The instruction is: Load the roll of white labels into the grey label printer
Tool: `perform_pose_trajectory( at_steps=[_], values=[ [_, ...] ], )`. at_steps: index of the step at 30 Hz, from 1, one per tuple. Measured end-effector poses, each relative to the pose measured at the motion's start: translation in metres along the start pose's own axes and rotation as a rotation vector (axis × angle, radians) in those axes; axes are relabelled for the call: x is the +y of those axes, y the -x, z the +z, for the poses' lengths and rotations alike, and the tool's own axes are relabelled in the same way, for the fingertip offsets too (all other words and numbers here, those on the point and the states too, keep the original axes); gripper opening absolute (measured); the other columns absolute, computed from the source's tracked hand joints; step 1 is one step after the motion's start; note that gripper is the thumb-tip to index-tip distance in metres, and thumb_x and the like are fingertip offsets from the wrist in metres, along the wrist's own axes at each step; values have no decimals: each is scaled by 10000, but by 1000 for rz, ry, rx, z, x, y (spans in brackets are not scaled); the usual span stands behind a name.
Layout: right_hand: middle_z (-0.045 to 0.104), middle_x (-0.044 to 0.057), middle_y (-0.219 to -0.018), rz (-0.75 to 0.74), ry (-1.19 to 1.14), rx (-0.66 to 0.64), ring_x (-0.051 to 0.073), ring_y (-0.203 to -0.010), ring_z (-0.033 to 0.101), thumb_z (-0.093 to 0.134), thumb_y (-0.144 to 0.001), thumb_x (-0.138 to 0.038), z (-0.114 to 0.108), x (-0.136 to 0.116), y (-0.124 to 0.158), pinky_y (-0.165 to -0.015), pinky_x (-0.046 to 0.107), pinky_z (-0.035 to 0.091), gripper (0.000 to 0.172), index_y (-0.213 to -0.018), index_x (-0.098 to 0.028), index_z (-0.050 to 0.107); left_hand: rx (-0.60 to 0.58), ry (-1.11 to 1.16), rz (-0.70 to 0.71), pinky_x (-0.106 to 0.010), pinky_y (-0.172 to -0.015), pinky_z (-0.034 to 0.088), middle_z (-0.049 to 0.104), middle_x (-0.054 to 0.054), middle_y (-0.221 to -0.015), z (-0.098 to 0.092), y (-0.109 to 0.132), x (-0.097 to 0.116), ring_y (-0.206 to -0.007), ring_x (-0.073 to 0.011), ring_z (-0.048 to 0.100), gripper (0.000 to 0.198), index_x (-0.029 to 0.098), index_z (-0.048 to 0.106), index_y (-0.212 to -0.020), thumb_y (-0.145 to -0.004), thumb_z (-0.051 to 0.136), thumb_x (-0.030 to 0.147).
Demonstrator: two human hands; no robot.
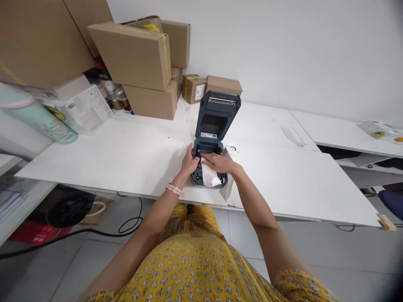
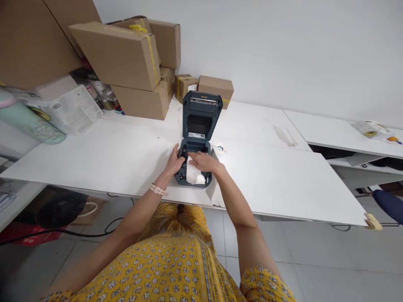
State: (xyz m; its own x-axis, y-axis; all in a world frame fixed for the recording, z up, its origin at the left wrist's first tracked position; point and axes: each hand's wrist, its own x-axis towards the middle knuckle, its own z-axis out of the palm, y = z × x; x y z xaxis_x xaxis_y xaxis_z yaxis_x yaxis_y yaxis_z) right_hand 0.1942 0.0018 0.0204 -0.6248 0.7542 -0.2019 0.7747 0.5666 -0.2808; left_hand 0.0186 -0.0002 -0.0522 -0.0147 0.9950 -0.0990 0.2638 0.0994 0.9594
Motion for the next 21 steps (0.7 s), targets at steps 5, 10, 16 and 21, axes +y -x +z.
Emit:
perform_pose_trajectory(
  at_steps=[5, 10, 16, 21],
  values=[
    [426, 136, -1623, -45, -60, 32, 282, -1497, 420, 337, -1063, -395, 16, 0, 8, -1214, 505, 351, 564, -1573, -157, 373, 3, 7, 36, -421, -1225, 346, 469, -110, -1597, 0, 0, -2, -1452, -252, 481, 857, 208, 248, -1610, -810, 554, 180],
    [330, 122, -1669, 25, -52, 74, 331, -1523, 367, 348, -1059, -465, 22, -9, 20, -1182, 603, 366, 590, -1603, -236, 323, 14, 14, 32, -416, -1222, 352, 484, -101, -1587, 1, 0, -3, -1431, -249, 504, 849, 217, 260, -1606, -813, 560, 185],
    [387, 140, -1642, -1, 56, 223, 314, -1526, 359, 317, -1082, -369, 36, -28, 38, -1196, 548, 380, 519, -1548, -172, 434, 16, 42, 17, -412, -1184, 401, 532, -78, -1546, 1, 0, -4, -1375, -250, 553, 863, 247, 296, -1594, -781, 577, 170],
    [581, 190, -1475, 22, 108, 404, 339, -1323, 561, 341, -1072, -296, 47, -46, 50, -1081, 535, 505, 472, -1446, -109, 560, 21, 141, 4, -413, -1177, 404, 543, -84, -1529, 2, -1, -5, -1366, -270, 553, 889, 243, 323, -1583, -749, 622, 169]
  ],
)
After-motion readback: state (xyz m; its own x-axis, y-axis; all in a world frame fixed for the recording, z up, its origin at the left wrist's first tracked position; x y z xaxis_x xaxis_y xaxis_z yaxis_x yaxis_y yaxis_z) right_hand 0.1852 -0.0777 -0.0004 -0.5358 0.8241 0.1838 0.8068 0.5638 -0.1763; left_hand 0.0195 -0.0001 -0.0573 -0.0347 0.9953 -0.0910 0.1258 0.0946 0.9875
